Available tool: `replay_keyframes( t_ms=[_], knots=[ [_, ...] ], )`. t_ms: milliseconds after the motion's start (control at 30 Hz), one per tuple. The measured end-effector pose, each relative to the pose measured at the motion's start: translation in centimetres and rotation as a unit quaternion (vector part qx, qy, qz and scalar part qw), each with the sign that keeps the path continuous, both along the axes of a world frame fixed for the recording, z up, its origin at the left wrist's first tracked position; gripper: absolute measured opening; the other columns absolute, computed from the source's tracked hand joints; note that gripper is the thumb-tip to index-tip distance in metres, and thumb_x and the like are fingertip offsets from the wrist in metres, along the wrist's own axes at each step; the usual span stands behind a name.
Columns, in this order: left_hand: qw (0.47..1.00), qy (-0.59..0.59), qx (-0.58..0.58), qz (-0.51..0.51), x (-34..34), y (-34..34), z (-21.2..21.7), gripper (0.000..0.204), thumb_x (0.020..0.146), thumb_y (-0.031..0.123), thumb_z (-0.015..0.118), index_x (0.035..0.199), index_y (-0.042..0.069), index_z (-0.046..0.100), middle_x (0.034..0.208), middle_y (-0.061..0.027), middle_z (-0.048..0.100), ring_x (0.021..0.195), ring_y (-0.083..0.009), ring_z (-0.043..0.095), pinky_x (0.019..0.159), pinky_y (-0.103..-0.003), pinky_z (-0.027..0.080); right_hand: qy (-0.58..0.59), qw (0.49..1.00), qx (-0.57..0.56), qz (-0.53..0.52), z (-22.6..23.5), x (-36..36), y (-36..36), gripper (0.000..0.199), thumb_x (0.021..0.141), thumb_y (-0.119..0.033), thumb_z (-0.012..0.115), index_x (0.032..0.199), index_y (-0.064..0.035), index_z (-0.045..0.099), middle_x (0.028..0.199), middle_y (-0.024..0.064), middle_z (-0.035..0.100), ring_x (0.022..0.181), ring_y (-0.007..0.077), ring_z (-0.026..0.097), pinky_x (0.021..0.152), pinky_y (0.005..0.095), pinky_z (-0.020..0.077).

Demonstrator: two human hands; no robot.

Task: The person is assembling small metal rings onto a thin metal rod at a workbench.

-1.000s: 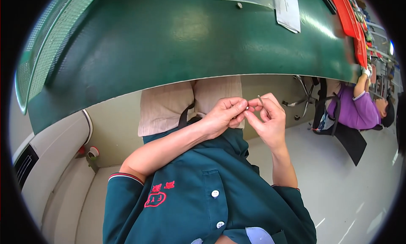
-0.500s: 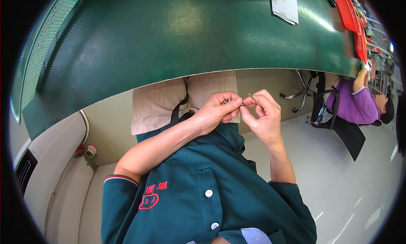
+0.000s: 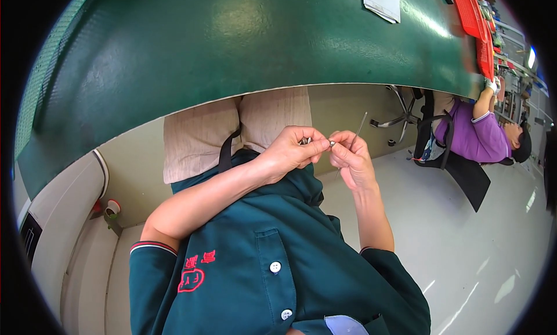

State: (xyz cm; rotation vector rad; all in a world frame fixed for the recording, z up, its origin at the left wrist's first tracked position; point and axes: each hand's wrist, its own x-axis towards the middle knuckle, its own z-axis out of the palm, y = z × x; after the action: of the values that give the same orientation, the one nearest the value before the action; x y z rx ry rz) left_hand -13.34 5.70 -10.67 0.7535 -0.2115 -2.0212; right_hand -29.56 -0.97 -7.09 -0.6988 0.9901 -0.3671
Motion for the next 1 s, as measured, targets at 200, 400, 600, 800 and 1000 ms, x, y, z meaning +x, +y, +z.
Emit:
replay_keyframes(
  t_ms=[200,400,600,800,1000],
  knots=[
    [1.0,0.001,0.004,-0.013,-0.2,0.0,0.0,0.02,0.085,0.023,0.055,0.083,0.003,0.056,0.062,0.001,0.047,0.051,-0.0035,0.034,0.045,-0.018,0.025,-0.07,0.993,0.092,-0.014,-1.0,-0.9,0.1,0.008,0.079,-0.006,0.059,0.087,-0.0064,0.06,0.075,0.0036,0.06,0.046,0.0032,0.03,0.043,0.0184,0.023],
    [1.0,-0.015,0.01,-0.021,-0.4,0.1,0.0,0.019,0.085,0.023,0.056,0.081,0.004,0.056,0.062,0.0011,0.048,0.052,-0.0033,0.035,0.045,-0.018,0.026,-0.085,0.989,0.122,-0.016,-1.2,-1.1,0.1,0.008,0.079,-0.005,0.059,0.086,-0.0066,0.062,0.075,0.0042,0.059,0.047,0.0039,0.032,0.044,0.0183,0.0245],
    [0.999,-0.033,0.002,-0.024,-0.4,0.0,-0.2,0.02,0.084,0.025,0.057,0.079,0.005,0.056,0.062,0.0011,0.048,0.051,-0.0031,0.036,0.044,-0.017,0.026,-0.075,0.99,0.121,-0.019,-1.1,-0.9,0.0,0.008,0.078,-0.003,0.059,0.085,-0.0063,0.062,0.075,0.0037,0.059,0.047,0.0039,0.032,0.044,0.0182,0.0247],
    [1.0,0.002,0.006,-0.028,0.3,-0.4,0.5,0.02,0.082,0.024,0.059,0.078,0.004,0.057,0.063,-0.0012,0.051,0.048,-0.0034,0.035,0.042,-0.018,0.025,-0.052,0.997,0.016,0.048,0.0,-0.3,-0.9,0.008,0.075,0.001,0.06,0.082,-0.0035,0.061,0.076,0.0015,0.053,0.054,0.0039,0.038,0.046,0.0174,0.0274],
    [0.997,0.074,0.003,-0.027,1.3,-0.2,3.0,0.015,0.079,0.017,0.063,0.083,0.004,0.056,0.066,-0.0055,0.057,0.046,-0.0028,0.033,0.041,-0.018,0.023,-0.094,0.987,-0.061,0.119,2.4,1.4,-1.9,0.012,0.071,0.007,0.061,0.078,-0.0016,0.06,0.081,0.0019,0.051,0.069,0.0082,0.053,0.061,0.0189,0.0416]
  ],
)
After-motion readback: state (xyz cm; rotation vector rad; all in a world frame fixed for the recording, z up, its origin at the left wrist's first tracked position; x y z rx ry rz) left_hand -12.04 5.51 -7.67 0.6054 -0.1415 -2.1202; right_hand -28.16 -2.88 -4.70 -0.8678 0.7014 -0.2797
